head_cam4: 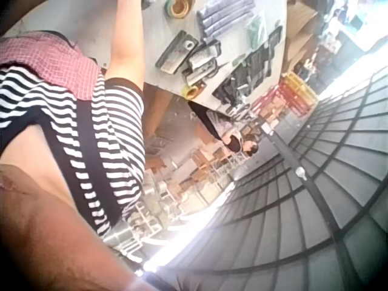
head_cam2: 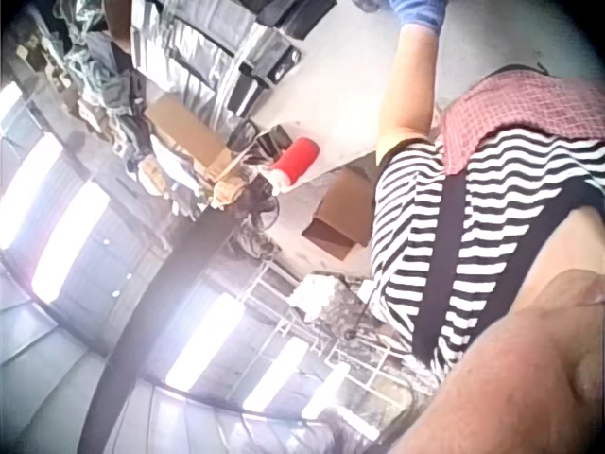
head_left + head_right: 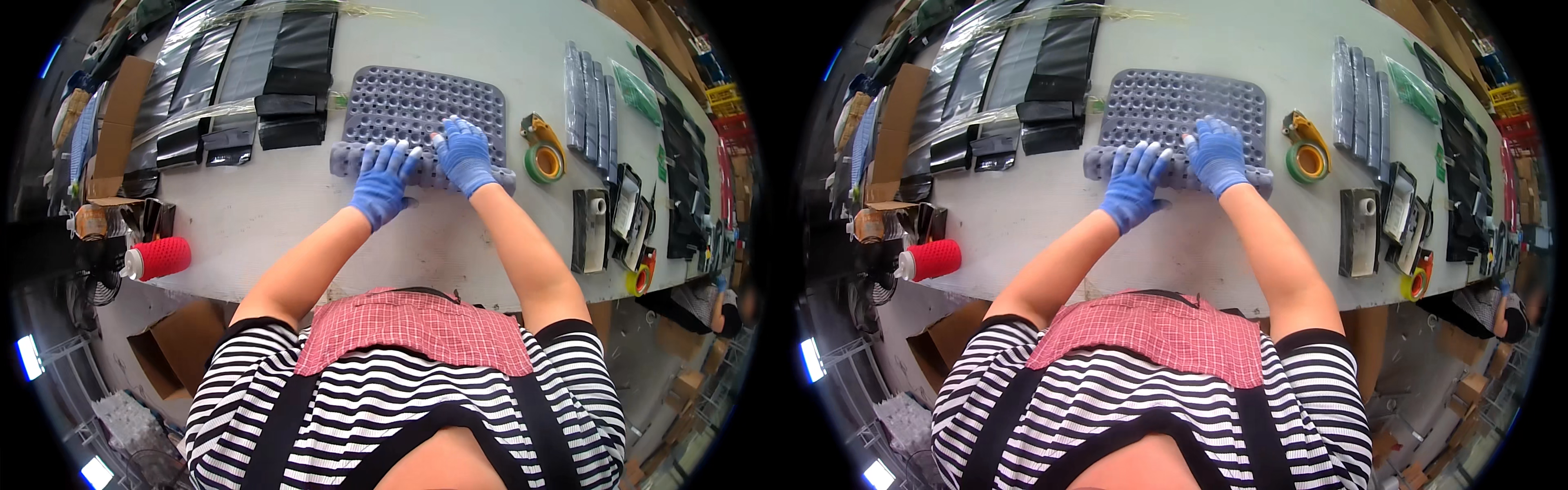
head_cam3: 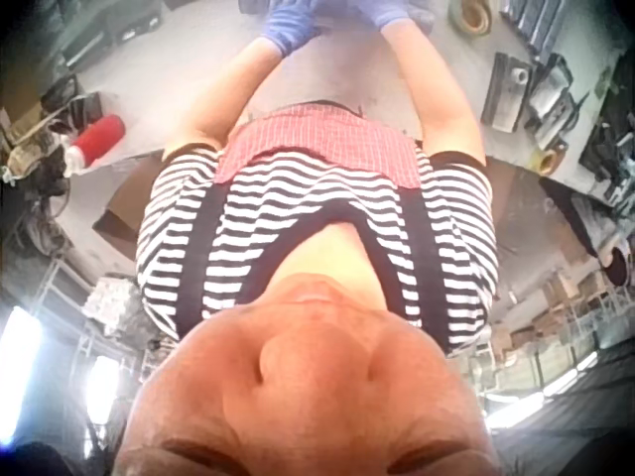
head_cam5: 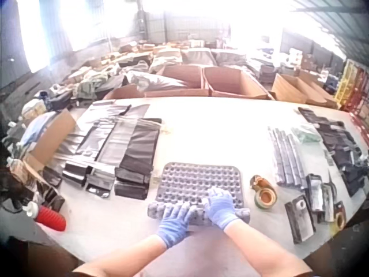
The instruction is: The person picks up a gray textured plastic mat from a box, rolls it tightly by hand, wraps it in a clear plastic sheet, and then slides the rolled mat into a black plastic sleeve.
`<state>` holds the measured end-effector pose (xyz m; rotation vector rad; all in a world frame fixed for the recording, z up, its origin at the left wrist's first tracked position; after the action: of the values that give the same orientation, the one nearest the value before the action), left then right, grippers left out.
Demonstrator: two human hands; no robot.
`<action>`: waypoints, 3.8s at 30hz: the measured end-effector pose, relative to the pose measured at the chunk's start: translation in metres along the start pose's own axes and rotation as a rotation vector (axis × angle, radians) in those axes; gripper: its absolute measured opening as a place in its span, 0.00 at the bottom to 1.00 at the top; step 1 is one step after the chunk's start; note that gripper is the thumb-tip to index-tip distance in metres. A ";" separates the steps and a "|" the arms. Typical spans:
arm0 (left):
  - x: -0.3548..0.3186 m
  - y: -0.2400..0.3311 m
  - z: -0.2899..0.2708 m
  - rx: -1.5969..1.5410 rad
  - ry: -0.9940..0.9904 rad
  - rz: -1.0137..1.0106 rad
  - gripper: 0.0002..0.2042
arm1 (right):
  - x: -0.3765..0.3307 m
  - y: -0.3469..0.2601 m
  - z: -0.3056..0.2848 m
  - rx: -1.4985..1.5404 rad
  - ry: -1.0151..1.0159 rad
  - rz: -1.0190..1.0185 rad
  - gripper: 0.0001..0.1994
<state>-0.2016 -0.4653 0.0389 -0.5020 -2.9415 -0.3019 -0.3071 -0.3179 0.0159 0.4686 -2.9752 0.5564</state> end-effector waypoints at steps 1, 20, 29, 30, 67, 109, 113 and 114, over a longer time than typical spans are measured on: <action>0.015 -0.008 0.005 0.032 -0.059 -0.022 0.47 | 0.003 -0.002 -0.005 0.027 0.034 -0.012 0.29; -0.080 0.058 -0.025 0.040 -0.028 -0.018 0.37 | -0.129 -0.028 -0.043 -0.054 -0.495 -0.165 0.37; 0.045 -0.007 0.007 -0.081 -0.262 0.010 0.23 | -0.107 -0.018 -0.046 -0.196 -0.129 -0.156 0.48; 0.049 -0.010 0.005 -0.096 -0.258 0.064 0.24 | -0.094 -0.013 -0.045 -0.203 -0.164 -0.136 0.48; -0.070 -0.020 -0.007 0.006 0.133 -0.114 0.22 | -0.137 0.035 -0.038 -0.100 0.112 -0.127 0.20; -0.663 0.211 0.245 -0.777 -0.020 -1.255 0.14 | -0.458 0.077 0.250 0.399 -0.702 0.086 0.16; -0.743 0.281 0.324 -0.793 -0.153 -1.386 0.12 | -0.388 0.080 0.335 0.208 -0.597 -0.047 0.19; -0.754 0.295 0.345 -0.820 -0.143 -1.391 0.12 | -0.372 0.074 0.351 0.118 -0.560 -0.077 0.19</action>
<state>0.5663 -0.3525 -0.3748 1.5896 -2.5716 -1.5917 0.0160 -0.2749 -0.3851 0.8754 -3.4331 0.6933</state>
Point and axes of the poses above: each hand's wrist, its own x-axis towards the middle knuckle, its own z-axis out of the palm, y = z × x, the point moved 6 cm from there along x, towards the middle knuckle, and after that the axes turned 6 degrees about y, right-handed, at the moved point
